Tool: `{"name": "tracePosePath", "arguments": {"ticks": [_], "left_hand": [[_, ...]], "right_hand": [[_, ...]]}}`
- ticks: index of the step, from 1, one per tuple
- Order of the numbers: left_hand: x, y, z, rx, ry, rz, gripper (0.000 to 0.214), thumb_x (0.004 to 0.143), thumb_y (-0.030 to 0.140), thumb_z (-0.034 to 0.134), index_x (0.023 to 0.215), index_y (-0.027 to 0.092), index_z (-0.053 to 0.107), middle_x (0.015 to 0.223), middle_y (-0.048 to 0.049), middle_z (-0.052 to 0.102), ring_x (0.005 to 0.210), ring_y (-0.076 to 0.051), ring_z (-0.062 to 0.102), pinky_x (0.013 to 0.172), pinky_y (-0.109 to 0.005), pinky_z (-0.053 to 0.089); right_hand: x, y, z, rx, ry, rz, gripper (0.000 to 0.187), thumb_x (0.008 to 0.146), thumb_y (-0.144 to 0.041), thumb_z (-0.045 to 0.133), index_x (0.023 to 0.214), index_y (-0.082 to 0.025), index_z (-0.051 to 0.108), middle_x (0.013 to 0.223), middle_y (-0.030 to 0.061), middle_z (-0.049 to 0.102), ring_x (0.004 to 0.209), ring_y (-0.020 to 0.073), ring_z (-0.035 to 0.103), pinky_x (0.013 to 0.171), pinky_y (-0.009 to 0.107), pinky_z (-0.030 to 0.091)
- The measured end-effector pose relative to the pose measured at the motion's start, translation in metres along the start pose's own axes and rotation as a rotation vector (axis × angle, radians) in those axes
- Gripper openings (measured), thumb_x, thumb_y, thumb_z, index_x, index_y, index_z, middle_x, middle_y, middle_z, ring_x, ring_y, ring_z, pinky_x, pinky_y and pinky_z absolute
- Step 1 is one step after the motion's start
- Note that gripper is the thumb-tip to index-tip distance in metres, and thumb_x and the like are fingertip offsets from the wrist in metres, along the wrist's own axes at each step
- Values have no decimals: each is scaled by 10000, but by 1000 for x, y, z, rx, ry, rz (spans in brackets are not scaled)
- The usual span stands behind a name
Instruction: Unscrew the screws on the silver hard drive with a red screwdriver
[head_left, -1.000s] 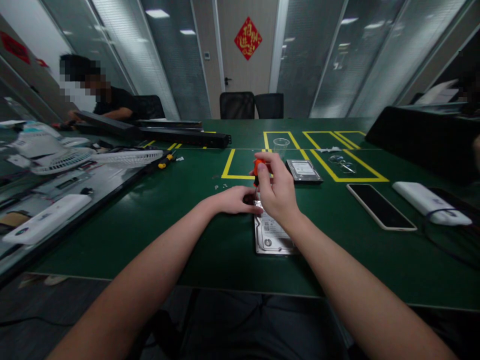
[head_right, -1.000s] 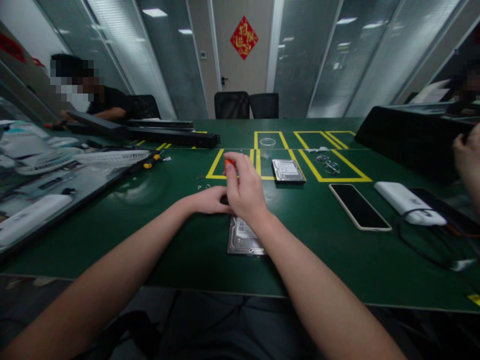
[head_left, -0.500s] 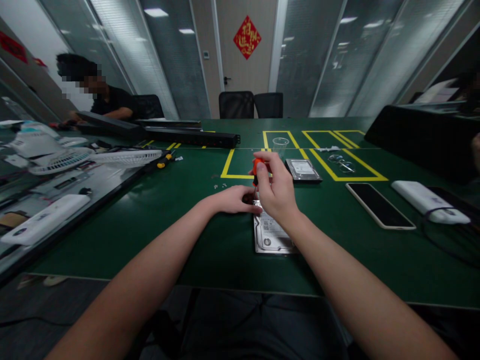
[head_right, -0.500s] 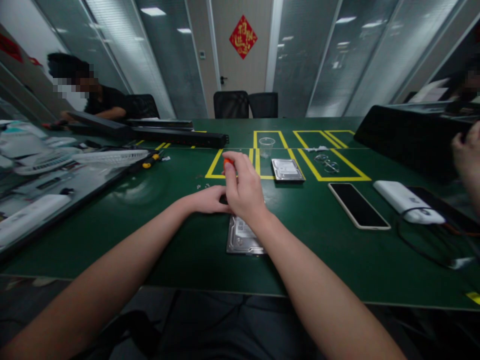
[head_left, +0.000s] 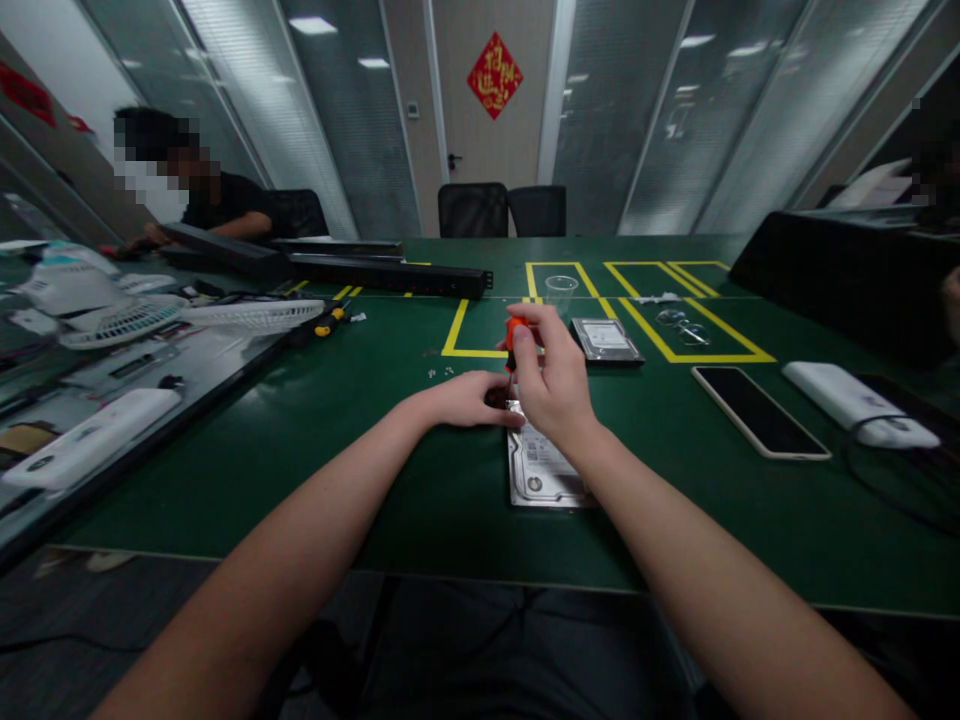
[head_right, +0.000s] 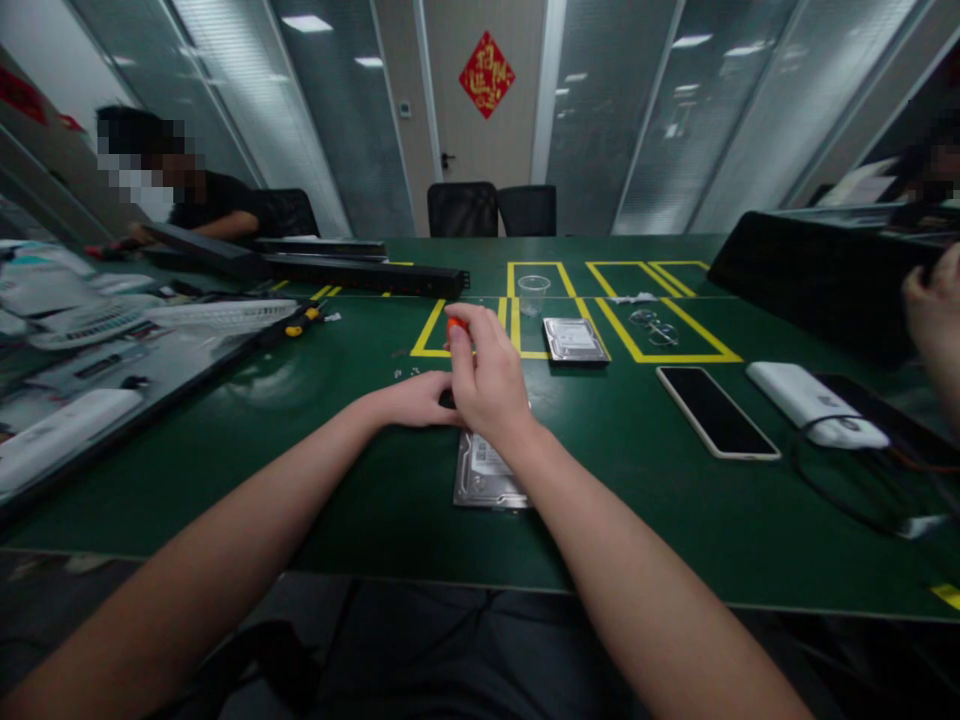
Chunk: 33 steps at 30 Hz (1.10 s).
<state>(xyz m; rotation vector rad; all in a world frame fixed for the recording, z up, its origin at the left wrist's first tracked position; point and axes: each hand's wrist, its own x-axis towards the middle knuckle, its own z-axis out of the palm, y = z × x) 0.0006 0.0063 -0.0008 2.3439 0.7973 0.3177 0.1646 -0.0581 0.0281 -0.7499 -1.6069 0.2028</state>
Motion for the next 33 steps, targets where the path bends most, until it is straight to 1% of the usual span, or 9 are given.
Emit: {"name": "tracePosePath", "arguments": {"ticks": [10, 20, 27, 33], "left_hand": [[-1, 3, -1, -26, -7, -1, 533, 806, 576, 791, 1167, 192, 714, 1157, -91, 764, 1049, -285, 703, 906, -386, 526], [-1, 4, -1, -33, 0, -4, 506, 804, 561, 792, 1139, 191, 712, 1171, -94, 761, 1068, -288, 701, 913, -387, 528], [-1, 5, -1, -11, 19, -16, 511, 776, 557, 810, 1115, 186, 722, 1079, -91, 774, 1008, -296, 709, 889, -393, 527], [-1, 3, 0, 8, 1, -7, 524, 809, 598, 778, 1120, 184, 703, 1045, -86, 756, 1038, -301, 696, 921, -408, 520]], "right_hand": [[0, -1, -1, 1, -3, 1, 208, 1090, -312, 460, 1229, -247, 599, 1103, 63, 671, 898, 173, 706, 855, 395, 606], [0, -2, -1, 1, -4, 10, 209, 1093, -348, 453, 1224, -271, 596, 1107, 62, 670, 896, 178, 698, 815, 385, 615], [0, -2, -1, 4, -12, 18, 214, 1094, -350, 451, 1230, -269, 595, 1109, 65, 675, 930, 188, 692, 845, 397, 614], [0, -2, -1, 3, -8, 13, 211, 1093, -339, 454, 1230, -263, 595, 1110, 64, 673, 910, 181, 698, 838, 395, 611]]}}
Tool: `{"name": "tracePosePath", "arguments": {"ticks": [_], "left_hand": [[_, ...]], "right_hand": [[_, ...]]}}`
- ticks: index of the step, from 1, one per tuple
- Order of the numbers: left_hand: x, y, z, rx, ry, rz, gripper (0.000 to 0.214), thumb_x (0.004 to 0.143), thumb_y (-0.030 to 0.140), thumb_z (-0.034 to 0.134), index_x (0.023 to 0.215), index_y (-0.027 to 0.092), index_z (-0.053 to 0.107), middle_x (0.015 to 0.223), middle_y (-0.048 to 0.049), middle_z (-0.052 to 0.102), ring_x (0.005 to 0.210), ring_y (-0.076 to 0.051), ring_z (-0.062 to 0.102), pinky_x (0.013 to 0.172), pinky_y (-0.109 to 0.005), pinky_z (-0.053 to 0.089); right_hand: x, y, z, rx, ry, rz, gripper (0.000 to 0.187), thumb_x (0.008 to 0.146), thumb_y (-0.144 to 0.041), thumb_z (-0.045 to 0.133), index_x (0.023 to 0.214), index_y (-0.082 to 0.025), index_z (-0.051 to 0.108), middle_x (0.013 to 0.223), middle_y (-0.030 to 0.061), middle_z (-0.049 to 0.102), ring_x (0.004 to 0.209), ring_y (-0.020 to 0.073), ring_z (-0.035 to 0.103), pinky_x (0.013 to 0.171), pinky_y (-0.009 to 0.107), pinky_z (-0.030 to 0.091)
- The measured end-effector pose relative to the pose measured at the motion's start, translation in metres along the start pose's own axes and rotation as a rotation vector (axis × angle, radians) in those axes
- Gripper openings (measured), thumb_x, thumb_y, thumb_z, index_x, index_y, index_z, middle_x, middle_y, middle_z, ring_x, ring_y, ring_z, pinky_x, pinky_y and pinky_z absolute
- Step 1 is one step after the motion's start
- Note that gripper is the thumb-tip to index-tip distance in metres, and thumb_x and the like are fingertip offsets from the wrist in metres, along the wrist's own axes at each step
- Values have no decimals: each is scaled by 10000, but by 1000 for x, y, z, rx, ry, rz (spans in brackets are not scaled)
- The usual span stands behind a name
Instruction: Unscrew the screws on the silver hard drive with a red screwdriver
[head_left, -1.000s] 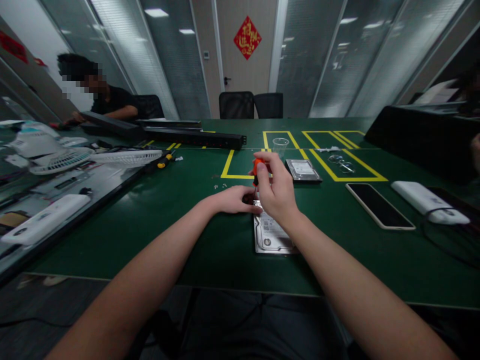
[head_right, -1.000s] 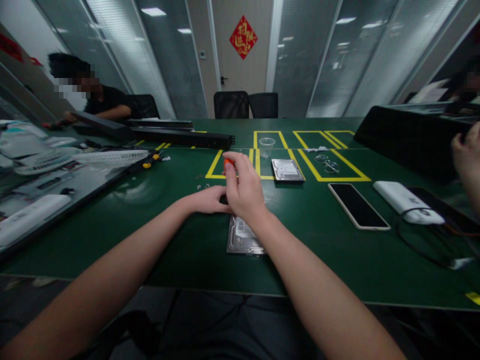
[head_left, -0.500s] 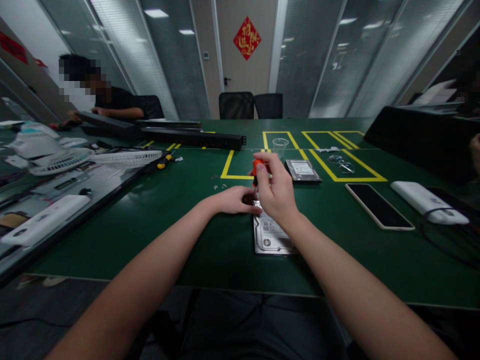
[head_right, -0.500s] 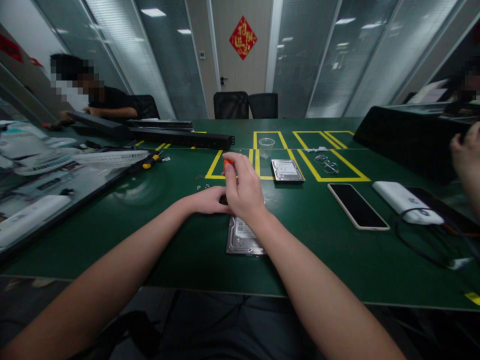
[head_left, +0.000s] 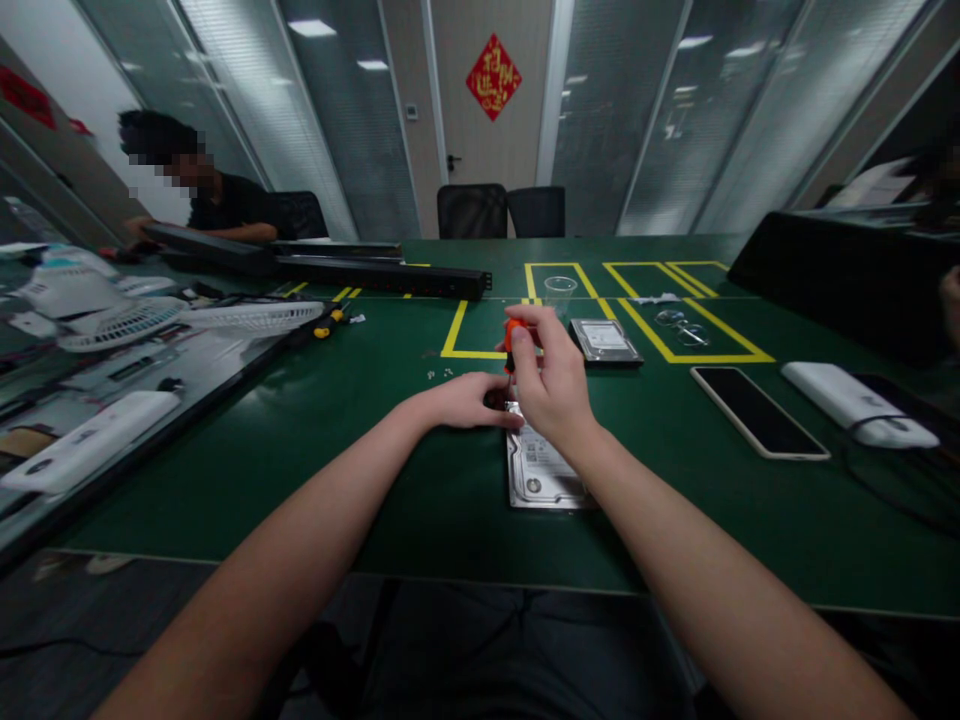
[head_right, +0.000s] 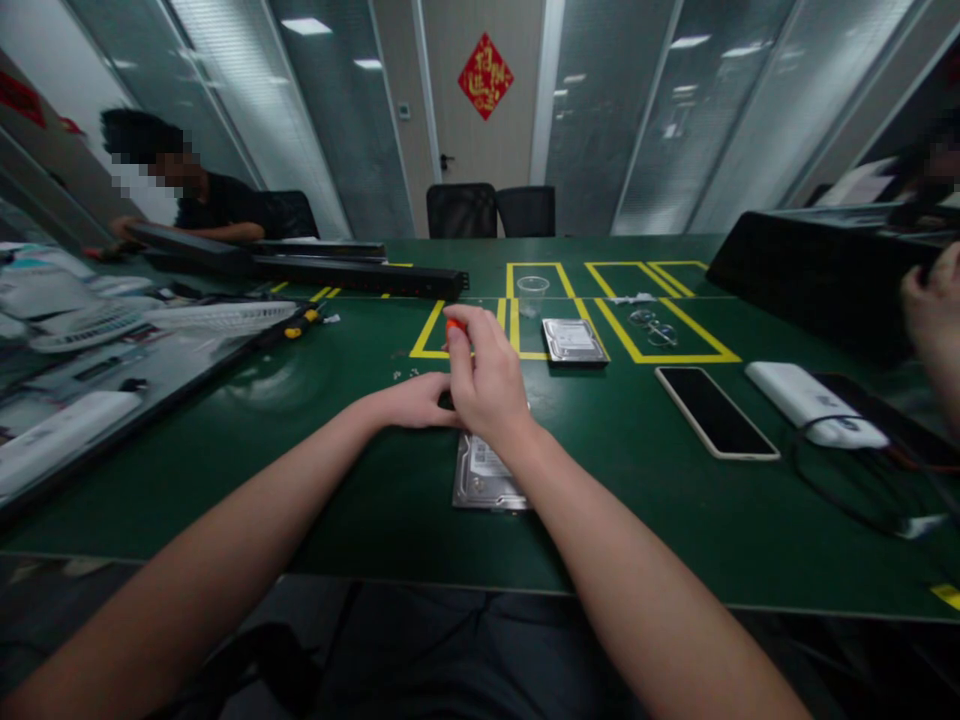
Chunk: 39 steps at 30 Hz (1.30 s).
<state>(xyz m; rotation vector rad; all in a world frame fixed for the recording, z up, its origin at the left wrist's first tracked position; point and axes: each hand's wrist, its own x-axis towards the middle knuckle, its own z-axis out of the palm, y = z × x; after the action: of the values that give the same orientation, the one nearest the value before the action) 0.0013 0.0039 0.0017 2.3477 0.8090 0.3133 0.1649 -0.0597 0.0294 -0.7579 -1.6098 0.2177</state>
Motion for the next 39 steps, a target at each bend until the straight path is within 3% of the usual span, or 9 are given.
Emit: {"name": "tracePosePath", "arguments": {"ticks": [13, 22, 39], "left_hand": [[1, 0, 0, -3, -2, 5, 524, 804, 605, 783, 1119, 192, 712, 992, -70, 754, 1021, -300, 698, 927, -403, 520], [0, 0, -1, 10, -2, -4, 557, 811, 592, 777, 1178, 178, 706, 1150, -106, 759, 1054, -299, 699, 929, -409, 525], [-1, 4, -1, -32, 17, -3, 510, 781, 556, 811, 1123, 188, 726, 1118, -92, 773, 1052, -300, 707, 926, -410, 532]], "right_hand": [[0, 1, 0, -2, 1, -1, 223, 1095, -375, 452, 1233, -278, 597, 1108, 60, 674, 907, 186, 698, 835, 395, 613], [0, 1, 0, -6, -3, -7, 216, 1095, -364, 451, 1228, -275, 596, 1113, 63, 670, 932, 189, 694, 843, 395, 611], [0, 1, 1, -20, 1, -8, 199, 1084, -372, 475, 1212, -272, 590, 1115, 69, 659, 978, 204, 685, 846, 398, 608]]}}
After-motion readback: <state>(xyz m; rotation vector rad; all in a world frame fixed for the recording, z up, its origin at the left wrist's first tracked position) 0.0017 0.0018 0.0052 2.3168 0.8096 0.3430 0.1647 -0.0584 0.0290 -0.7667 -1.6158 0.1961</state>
